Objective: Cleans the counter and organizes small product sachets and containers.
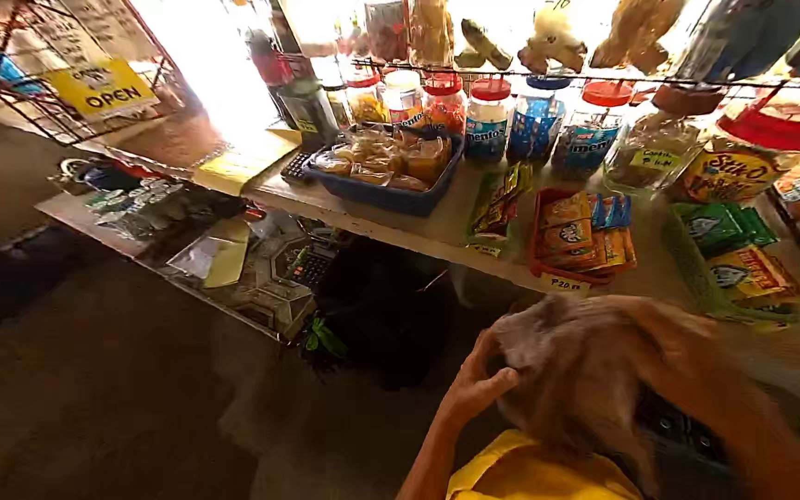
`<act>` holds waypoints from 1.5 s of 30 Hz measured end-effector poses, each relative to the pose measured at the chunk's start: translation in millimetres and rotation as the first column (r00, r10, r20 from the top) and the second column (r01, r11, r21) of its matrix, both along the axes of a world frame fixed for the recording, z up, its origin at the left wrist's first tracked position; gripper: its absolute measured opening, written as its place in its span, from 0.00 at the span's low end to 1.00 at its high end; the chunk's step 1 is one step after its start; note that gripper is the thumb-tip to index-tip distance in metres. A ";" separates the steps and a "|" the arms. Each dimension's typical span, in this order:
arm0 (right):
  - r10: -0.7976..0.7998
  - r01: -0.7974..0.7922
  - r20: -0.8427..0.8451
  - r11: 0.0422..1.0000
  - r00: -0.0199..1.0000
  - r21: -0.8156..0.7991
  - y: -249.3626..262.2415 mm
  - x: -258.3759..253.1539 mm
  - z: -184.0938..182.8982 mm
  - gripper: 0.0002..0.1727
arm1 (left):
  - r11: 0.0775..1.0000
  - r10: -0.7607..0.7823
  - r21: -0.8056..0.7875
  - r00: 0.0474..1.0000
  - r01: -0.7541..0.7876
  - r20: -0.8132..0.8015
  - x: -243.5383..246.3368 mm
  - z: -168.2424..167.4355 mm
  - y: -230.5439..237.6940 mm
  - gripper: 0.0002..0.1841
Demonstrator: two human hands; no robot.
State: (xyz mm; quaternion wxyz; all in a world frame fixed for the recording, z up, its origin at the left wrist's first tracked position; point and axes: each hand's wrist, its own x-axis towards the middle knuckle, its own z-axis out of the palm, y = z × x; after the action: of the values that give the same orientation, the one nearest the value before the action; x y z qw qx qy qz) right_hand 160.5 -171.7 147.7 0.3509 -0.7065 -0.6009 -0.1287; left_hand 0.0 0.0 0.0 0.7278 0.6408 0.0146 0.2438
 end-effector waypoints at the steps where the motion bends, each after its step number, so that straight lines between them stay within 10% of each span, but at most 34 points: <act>1: 0.030 -0.030 0.004 1.000 1.000 0.000 18.0 -9.8 -8.8 0.18 | 0.997 -0.023 -0.068 0.999 0.021 -0.025 -6.6 -2.2 3.1 0.54; 4: 0.066 -0.066 0.020 0.998 0.998 -0.014 59.0 -31.0 -22.3 0.16 | 0.948 -0.035 -0.318 0.994 -0.001 -0.107 -23.7 -13.1 13.8 0.56; 6: 0.088 -0.087 0.012 0.995 0.996 -0.044 76.5 -41.9 -23.9 0.16 | 0.923 -0.006 -0.381 0.991 -0.045 -0.131 -31.5 -23.0 21.4 0.41; 10: 0.137 -0.135 0.019 0.989 0.990 -0.068 99.0 -66.3 -28.3 0.17 | 0.943 0.094 -0.306 0.985 -0.134 -0.143 -50.3 -34.1 39.0 0.25; 22: 0.127 -0.126 0.001 0.985 0.992 -0.117 146.4 -113.8 -55.4 0.16 | 0.959 0.284 0.149 0.787 -0.242 -0.548 -123.0 -53.6 127.6 0.35; 32: 0.059 -0.064 -0.028 0.967 0.998 -0.248 152.4 -104.1 -72.4 0.18 | 0.391 0.879 0.601 0.476 -0.697 -0.019 -142.3 115.7 223.9 0.50; 34: 0.035 -0.047 -0.055 0.967 0.998 -0.250 153.7 -102.8 -74.8 0.18 | 0.387 0.778 0.650 0.610 -0.654 0.150 -138.8 147.3 199.8 0.49; 36: 0.026 -0.044 -0.067 0.961 0.997 -0.274 155.1 -102.9 -75.8 0.18 | 0.576 0.372 0.751 0.922 -0.323 0.111 -133.2 151.0 161.0 0.40; 39: 0.036 -0.059 -0.081 0.952 0.996 -0.301 157.6 -102.3 -79.7 0.17 | 0.616 -0.167 0.762 0.978 0.200 -0.122 -118.4 137.5 140.9 0.32; 45: 0.015 -0.058 -0.120 0.929 0.993 -0.364 152.9 -99.1 -88.2 0.18 | 0.671 0.065 0.735 0.980 0.095 -0.186 -115.9 129.7 157.2 0.37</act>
State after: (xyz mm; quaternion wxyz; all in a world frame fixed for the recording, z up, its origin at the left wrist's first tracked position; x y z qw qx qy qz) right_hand 61.5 -18.8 59.5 0.2490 -0.7545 -0.6063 0.0333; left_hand -115.9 157.2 129.7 0.4023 0.9016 -0.0190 0.1581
